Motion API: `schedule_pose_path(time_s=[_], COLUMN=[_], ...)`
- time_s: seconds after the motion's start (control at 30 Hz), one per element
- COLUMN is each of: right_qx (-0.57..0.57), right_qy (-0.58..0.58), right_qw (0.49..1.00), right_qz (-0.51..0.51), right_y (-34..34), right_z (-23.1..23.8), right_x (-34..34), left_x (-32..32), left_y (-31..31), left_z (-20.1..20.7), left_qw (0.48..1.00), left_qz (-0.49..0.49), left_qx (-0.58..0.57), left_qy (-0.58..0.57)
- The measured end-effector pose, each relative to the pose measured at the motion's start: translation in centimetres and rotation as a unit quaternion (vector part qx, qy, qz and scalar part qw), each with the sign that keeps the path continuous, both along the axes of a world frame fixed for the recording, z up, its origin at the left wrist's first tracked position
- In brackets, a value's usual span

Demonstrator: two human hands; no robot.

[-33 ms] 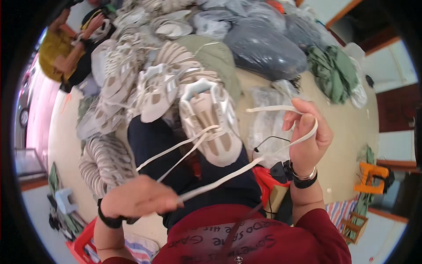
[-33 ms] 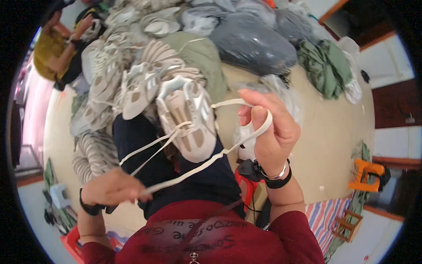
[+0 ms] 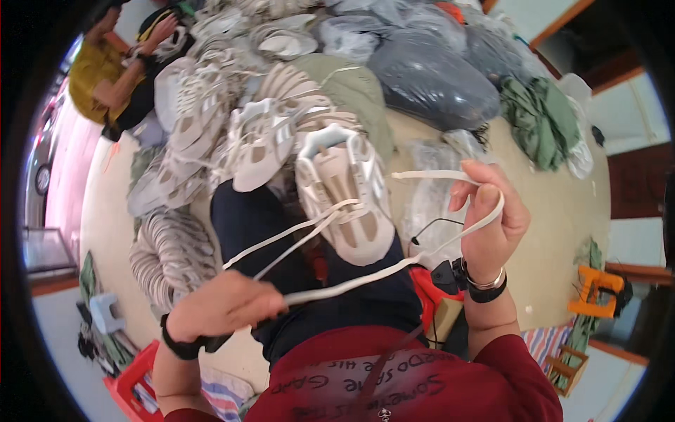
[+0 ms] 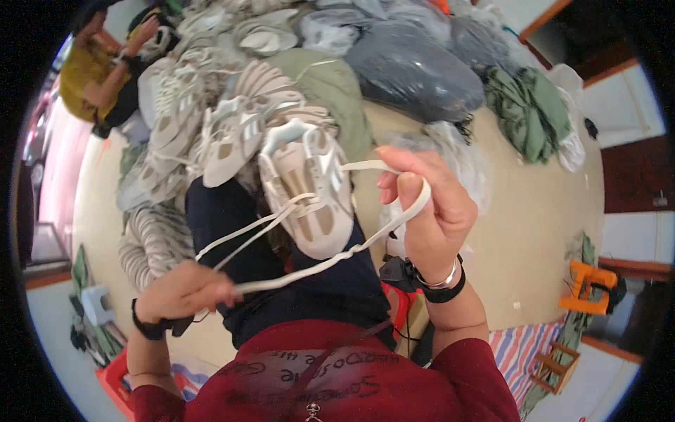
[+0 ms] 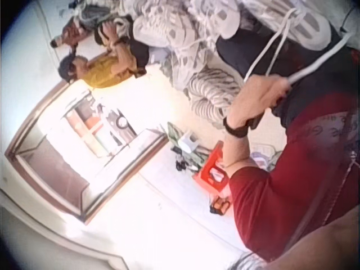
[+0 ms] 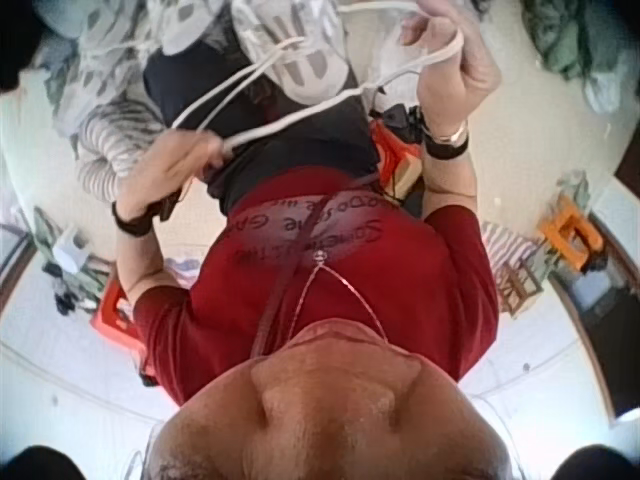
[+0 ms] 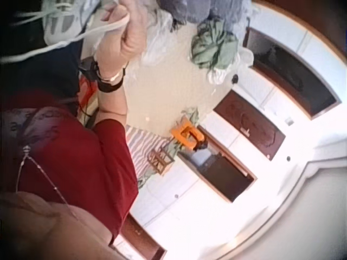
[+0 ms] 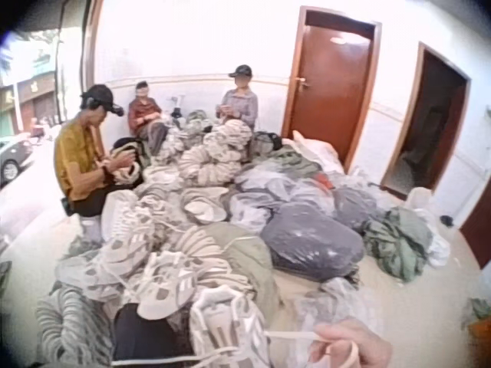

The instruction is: Lacing a series of shoes manually while sitting on the floor.

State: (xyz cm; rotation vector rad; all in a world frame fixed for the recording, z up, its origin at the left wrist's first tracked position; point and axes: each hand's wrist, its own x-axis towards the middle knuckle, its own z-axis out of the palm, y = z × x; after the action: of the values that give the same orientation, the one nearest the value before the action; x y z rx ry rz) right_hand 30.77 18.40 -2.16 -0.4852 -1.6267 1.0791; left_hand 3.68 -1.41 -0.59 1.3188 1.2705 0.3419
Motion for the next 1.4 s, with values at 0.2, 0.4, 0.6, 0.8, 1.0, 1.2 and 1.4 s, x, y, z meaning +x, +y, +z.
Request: schedule_pose_path(time_s=[0.2,0.4,0.6,0.8,1.0,1.2,1.4], right_qx=[0.062,0.121,0.12,-0.025,-0.063,0.088,-0.018], right_qy=[-0.093,-0.15,-0.16,-0.109,-0.137,-0.318,-0.307], right_qw=[0.99,0.975,0.976,0.994,0.989,0.944,0.919], right_qz=[0.084,0.111,0.088,-0.02,0.004,-0.016,0.247], right_y=[-1.8,-2.9,-3.5,-2.0,-1.1,-0.5,-1.6], right_z=[-0.9,-1.4,-2.1,-4.2,-4.6,-3.3,-1.5], right_x=[-2.8,-2.9,-2.2,-0.4,0.4,0.2,-0.5], left_x=[1.9,6.0,7.2,4.9,4.5,5.7,8.3], left_y=[0.8,5.1,6.4,4.8,4.4,5.2,6.6], left_z=[-4.1,-4.5,-4.9,-5.3,-5.6,-6.0,-5.2], left_qw=[0.965,0.959,0.949,0.981,0.97,0.975,0.961], left_qz=[0.152,0.219,0.218,0.143,0.183,0.148,0.09], left_qx=[0.098,0.174,0.206,0.037,0.002,0.165,0.258], left_qy=[0.191,0.039,-0.099,-0.122,-0.162,0.026,0.05])
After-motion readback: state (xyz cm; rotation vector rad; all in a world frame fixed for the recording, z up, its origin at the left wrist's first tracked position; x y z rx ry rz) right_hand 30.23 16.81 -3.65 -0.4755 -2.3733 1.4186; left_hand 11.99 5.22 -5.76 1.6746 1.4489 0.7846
